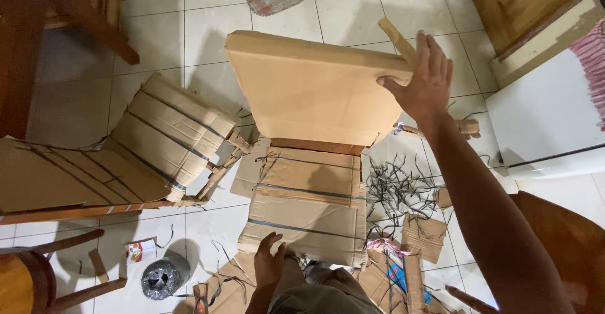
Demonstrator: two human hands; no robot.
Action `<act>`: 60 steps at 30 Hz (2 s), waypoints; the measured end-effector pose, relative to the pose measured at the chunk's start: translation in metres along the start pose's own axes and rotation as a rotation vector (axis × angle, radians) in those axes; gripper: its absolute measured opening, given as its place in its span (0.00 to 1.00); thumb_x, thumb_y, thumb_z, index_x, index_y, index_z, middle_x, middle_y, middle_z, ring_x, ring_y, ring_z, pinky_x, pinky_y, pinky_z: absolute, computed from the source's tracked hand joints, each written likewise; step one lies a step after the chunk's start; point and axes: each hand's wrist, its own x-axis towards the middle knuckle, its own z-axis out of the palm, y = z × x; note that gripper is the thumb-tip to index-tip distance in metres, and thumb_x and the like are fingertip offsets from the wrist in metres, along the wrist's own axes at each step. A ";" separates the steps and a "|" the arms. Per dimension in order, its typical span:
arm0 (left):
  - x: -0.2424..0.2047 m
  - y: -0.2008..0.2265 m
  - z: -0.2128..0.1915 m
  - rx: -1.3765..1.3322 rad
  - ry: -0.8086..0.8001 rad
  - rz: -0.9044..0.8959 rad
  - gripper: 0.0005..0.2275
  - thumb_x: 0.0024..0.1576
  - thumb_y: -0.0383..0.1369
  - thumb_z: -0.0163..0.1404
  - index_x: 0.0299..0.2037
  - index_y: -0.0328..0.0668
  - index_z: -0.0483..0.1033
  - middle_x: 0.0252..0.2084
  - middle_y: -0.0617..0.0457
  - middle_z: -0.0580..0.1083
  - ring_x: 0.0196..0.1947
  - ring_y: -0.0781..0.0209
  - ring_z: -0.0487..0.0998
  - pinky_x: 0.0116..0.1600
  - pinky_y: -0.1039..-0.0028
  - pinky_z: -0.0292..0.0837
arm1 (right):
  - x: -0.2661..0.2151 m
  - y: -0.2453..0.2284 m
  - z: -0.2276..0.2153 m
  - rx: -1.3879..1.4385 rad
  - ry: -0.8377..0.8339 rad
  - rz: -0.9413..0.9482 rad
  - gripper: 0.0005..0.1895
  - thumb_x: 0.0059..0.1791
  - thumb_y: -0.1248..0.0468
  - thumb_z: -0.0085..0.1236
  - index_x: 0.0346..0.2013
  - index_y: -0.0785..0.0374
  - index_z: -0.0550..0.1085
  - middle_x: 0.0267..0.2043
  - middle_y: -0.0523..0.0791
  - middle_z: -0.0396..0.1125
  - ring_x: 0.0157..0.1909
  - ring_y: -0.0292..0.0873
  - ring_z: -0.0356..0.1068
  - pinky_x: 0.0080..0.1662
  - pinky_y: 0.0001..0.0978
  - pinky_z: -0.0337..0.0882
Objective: Unpacking wooden chairs by cutting plastic ties and removing cardboard packaging.
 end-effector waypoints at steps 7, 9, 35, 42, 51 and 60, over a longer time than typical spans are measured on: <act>-0.016 -0.020 -0.001 0.026 0.007 -0.134 0.13 0.55 0.36 0.56 0.48 0.52 0.85 0.59 0.54 0.79 0.61 0.56 0.78 0.66 0.67 0.69 | -0.057 0.026 0.015 0.126 0.340 -0.028 0.51 0.53 0.41 0.66 0.75 0.66 0.50 0.75 0.61 0.52 0.74 0.65 0.54 0.66 0.68 0.56; -0.021 -0.018 -0.003 0.040 -0.025 -0.233 0.14 0.55 0.39 0.54 0.50 0.52 0.85 0.60 0.56 0.78 0.63 0.57 0.76 0.67 0.66 0.69 | -0.085 0.033 0.028 0.153 0.317 0.089 0.49 0.53 0.38 0.61 0.75 0.63 0.50 0.75 0.60 0.52 0.74 0.64 0.54 0.64 0.73 0.57; -0.069 -0.150 -0.037 0.513 -0.492 -0.350 0.15 0.58 0.43 0.52 0.54 0.62 0.80 0.58 0.58 0.78 0.60 0.55 0.76 0.65 0.64 0.69 | -0.762 0.094 0.242 0.304 -1.177 1.074 0.18 0.49 0.49 0.52 0.53 0.39 0.77 0.61 0.37 0.75 0.62 0.38 0.75 0.59 0.29 0.70; -0.111 -0.190 -0.040 0.515 -0.479 -0.350 0.15 0.55 0.44 0.54 0.51 0.59 0.83 0.57 0.58 0.80 0.61 0.57 0.77 0.67 0.66 0.67 | -0.786 0.084 0.229 -0.070 -1.017 0.396 0.17 0.52 0.47 0.46 0.54 0.41 0.72 0.59 0.42 0.68 0.54 0.52 0.73 0.49 0.46 0.76; -0.142 -0.215 -0.027 0.477 -0.529 -0.325 0.16 0.52 0.41 0.52 0.50 0.57 0.83 0.54 0.59 0.82 0.58 0.58 0.80 0.64 0.67 0.71 | -0.749 0.035 0.166 0.229 -0.848 1.146 0.24 0.47 0.43 0.52 0.49 0.48 0.82 0.55 0.40 0.78 0.57 0.43 0.77 0.57 0.38 0.72; -0.148 -0.216 -0.014 0.487 -0.507 -0.298 0.15 0.53 0.41 0.53 0.50 0.59 0.83 0.54 0.59 0.82 0.58 0.59 0.80 0.63 0.67 0.71 | -0.771 0.048 0.165 0.318 -0.878 1.169 0.19 0.48 0.46 0.56 0.48 0.48 0.82 0.51 0.42 0.80 0.55 0.42 0.79 0.54 0.35 0.74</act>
